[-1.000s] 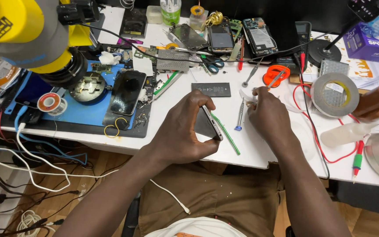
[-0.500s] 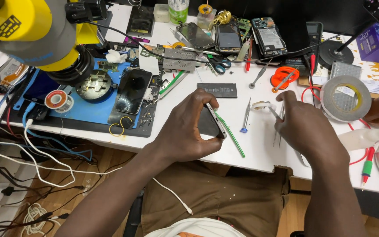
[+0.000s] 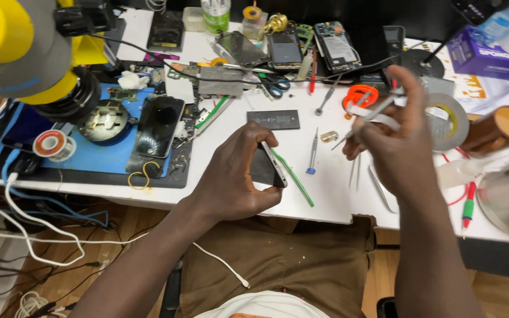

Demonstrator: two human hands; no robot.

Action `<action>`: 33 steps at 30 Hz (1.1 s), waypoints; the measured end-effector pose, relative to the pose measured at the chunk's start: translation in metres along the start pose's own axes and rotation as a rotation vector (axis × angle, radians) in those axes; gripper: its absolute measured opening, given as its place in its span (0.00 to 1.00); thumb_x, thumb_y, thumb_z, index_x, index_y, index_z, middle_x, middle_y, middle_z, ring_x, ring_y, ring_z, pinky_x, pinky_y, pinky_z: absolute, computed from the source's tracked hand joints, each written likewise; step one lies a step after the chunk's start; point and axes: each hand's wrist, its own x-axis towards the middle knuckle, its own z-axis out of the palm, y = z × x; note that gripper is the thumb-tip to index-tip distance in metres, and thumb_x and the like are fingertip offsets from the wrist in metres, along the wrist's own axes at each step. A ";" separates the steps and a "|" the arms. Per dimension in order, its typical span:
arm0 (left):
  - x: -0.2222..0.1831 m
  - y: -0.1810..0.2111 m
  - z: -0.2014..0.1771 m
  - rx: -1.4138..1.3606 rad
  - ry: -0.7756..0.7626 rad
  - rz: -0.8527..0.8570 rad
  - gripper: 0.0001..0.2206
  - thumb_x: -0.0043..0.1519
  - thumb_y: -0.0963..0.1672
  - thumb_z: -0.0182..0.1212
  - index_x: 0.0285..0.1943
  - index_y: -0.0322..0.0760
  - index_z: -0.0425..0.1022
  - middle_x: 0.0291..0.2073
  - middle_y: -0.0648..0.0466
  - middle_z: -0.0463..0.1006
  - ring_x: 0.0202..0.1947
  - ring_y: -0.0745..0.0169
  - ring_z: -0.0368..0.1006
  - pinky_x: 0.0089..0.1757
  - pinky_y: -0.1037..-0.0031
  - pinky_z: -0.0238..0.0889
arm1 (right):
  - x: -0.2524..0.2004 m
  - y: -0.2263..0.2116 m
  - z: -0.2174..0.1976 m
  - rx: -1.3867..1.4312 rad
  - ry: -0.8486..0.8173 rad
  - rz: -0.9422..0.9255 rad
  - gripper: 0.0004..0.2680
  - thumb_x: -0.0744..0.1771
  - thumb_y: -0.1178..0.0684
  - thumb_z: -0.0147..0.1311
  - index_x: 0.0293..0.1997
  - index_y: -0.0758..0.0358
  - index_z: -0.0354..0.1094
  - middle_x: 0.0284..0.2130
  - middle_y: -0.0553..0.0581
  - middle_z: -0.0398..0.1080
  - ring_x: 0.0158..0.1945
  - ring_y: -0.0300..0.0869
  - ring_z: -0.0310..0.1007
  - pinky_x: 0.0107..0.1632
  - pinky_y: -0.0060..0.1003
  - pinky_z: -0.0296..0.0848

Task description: Cleaning adhesive and debris from a mobile phone frame using a brush and a small tool.

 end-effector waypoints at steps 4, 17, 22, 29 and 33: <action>0.000 0.002 -0.001 0.008 -0.009 -0.007 0.26 0.45 0.41 0.67 0.52 0.37 0.61 0.44 0.53 0.69 0.41 0.54 0.69 0.43 0.68 0.62 | 0.011 0.015 -0.006 -0.103 -0.029 0.202 0.25 0.65 0.62 0.52 0.71 0.53 0.47 0.47 0.67 0.62 0.21 0.43 0.67 0.30 0.36 0.73; -0.001 -0.001 0.002 0.001 0.006 0.008 0.26 0.44 0.41 0.66 0.52 0.36 0.62 0.44 0.51 0.69 0.43 0.52 0.70 0.45 0.68 0.63 | 0.002 0.017 -0.008 0.202 0.017 -0.095 0.19 0.71 0.60 0.46 0.71 0.60 0.48 0.28 0.54 0.60 0.33 0.49 0.76 0.35 0.41 0.81; -0.001 0.000 -0.001 -0.005 0.005 0.016 0.26 0.45 0.41 0.67 0.52 0.36 0.62 0.44 0.52 0.69 0.42 0.52 0.69 0.45 0.67 0.62 | 0.004 0.011 -0.009 -0.008 0.040 -0.137 0.18 0.70 0.63 0.48 0.68 0.61 0.50 0.26 0.58 0.66 0.24 0.47 0.72 0.30 0.36 0.74; -0.001 0.001 -0.004 0.029 0.025 0.010 0.25 0.46 0.41 0.68 0.53 0.37 0.62 0.46 0.51 0.70 0.46 0.51 0.71 0.48 0.66 0.63 | 0.020 0.041 0.000 -1.093 -0.336 0.339 0.20 0.65 0.49 0.51 0.66 0.51 0.59 0.44 0.64 0.75 0.48 0.63 0.72 0.45 0.56 0.66; 0.000 0.002 -0.008 0.005 0.049 -0.006 0.25 0.47 0.41 0.69 0.53 0.37 0.63 0.47 0.50 0.70 0.48 0.52 0.71 0.49 0.67 0.63 | 0.023 0.066 0.012 -1.232 -0.422 0.357 0.21 0.66 0.48 0.48 0.69 0.49 0.56 0.42 0.71 0.75 0.46 0.67 0.73 0.44 0.58 0.68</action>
